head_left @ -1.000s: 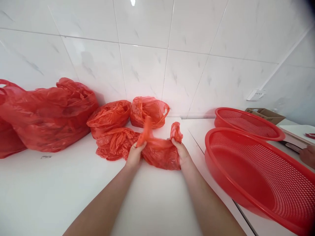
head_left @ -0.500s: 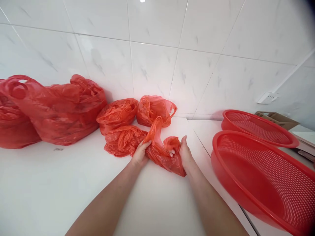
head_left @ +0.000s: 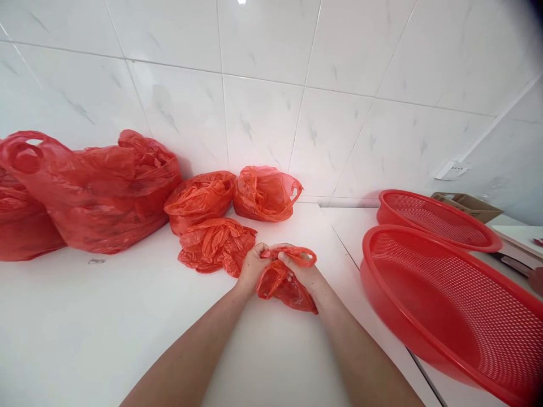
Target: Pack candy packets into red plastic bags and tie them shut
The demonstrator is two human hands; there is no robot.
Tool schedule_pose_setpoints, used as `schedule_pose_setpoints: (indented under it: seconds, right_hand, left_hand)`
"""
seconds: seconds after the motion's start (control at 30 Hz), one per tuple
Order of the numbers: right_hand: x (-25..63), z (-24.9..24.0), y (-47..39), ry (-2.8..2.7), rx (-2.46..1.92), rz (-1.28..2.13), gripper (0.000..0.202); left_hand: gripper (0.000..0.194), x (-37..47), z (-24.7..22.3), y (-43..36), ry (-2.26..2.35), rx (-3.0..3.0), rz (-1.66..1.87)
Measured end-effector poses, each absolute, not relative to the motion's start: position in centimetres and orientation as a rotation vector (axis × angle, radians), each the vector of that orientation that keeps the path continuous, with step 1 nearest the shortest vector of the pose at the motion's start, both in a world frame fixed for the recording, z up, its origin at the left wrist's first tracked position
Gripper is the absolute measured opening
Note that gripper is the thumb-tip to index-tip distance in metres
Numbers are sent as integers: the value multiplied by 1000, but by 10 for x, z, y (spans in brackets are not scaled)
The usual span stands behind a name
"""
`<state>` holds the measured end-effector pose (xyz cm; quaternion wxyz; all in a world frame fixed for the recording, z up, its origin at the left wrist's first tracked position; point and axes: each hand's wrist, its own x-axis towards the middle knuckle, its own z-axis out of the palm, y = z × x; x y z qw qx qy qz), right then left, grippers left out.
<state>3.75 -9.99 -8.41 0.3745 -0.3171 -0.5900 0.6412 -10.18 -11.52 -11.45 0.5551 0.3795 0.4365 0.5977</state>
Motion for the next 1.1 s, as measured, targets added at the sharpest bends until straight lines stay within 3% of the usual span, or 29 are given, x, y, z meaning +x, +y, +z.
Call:
schedule_pose_setpoints:
  seconds: [0.2, 0.37, 0.43, 0.57, 0.63, 0.8, 1.1]
  right_hand:
    - [42, -94, -85, -1277, -860, 1654, 34]
    - [42, -102, -81, -1279, -991, 1576, 36]
    - [41, -104, -83, -1359, -1020, 1535, 36]
    - [40, -103, -89, -1452, -1026, 1563, 37]
    - [42, -99, -92, -1506, -936, 1590, 34]
    - [49, -88, -96, -1660, -755, 1640, 47]
    - [52, -87, -95, -1609, -788, 1577, 33]
  left_hand:
    - [58, -97, -111, -130, 1210, 1465, 1626]
    - [87, -91, -102, -140, 1204, 1827, 1524]
    - [81, -89, -101, -140, 1201, 1751, 1510]
    - [40, -91, -103, -134, 1197, 1472, 1554]
    - [32, -94, -106, -129, 1184, 1371, 1571]
    - [30, -102, -115, -119, 1221, 1298, 1499]
    - [29, -101, -110, -126, 1133, 1372, 1446]
